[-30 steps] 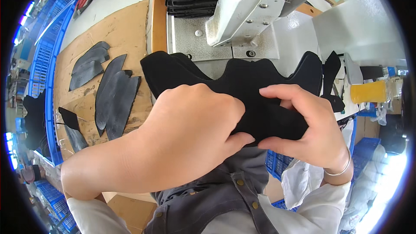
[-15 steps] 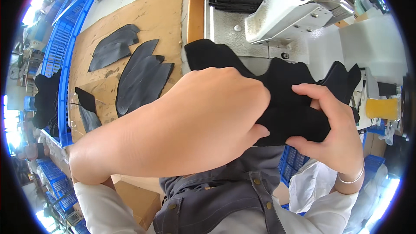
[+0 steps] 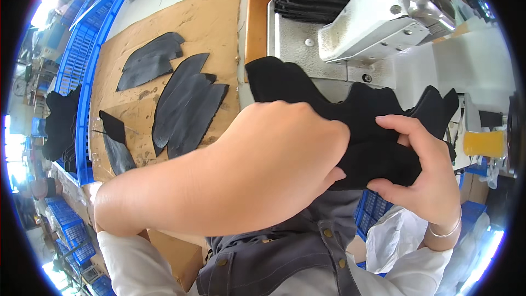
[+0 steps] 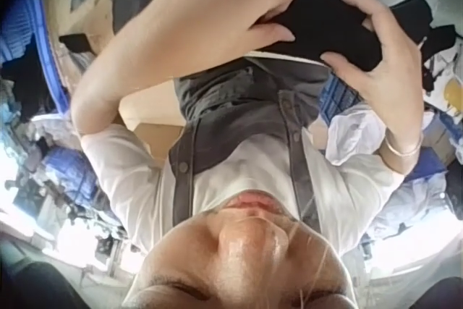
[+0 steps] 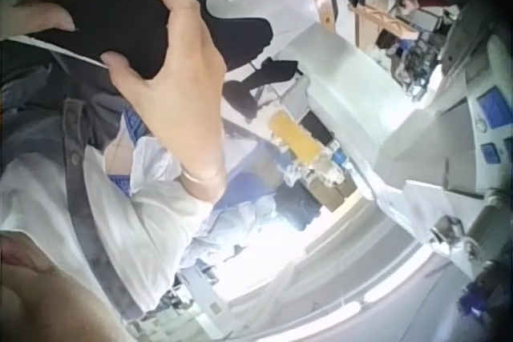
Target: Organizes and stacks black leather shoe components at a manufacturing station.
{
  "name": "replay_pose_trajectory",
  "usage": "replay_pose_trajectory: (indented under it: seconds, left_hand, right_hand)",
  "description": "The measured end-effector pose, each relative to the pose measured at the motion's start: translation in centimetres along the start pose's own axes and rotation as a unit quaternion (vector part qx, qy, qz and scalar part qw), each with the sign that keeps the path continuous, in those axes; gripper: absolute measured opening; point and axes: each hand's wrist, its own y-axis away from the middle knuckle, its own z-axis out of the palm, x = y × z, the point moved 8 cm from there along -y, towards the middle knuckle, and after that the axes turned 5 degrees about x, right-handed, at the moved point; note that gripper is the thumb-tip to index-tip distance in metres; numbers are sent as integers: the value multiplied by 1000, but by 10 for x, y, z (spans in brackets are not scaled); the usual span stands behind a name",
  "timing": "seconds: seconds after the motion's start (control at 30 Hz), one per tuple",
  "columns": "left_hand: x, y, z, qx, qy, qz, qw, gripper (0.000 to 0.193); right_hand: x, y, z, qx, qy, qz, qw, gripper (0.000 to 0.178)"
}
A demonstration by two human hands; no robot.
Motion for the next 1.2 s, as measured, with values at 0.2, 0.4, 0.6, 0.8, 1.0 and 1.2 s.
replay_pose_trajectory:
  seconds: [0.2,0.4,0.6,0.8,1.0,1.2]
  left_hand:
    - [15,31,-21,207,-208,-53,955,33]
    - [69,34,35,242,-258,78,932,32]
    - [50,29,74,231,-378,58,895,57]
    - [50,29,77,230,-365,71,899,59]
    - [48,28,76,269,-384,43,882,47]
    - [50,25,75,274,-394,41,877,45]
  right_hand:
    - [0,-3,2,-12,1,-18,1000,66]
    - [-3,0,-2,-36,36,-91,995,59]
    - [18,4,-25,-59,-21,7,998,36]
    - [29,13,-29,-28,-63,-1,998,29]
    - [30,14,-27,-21,-49,-30,998,27]
    - [26,17,-29,1,7,-74,997,26]
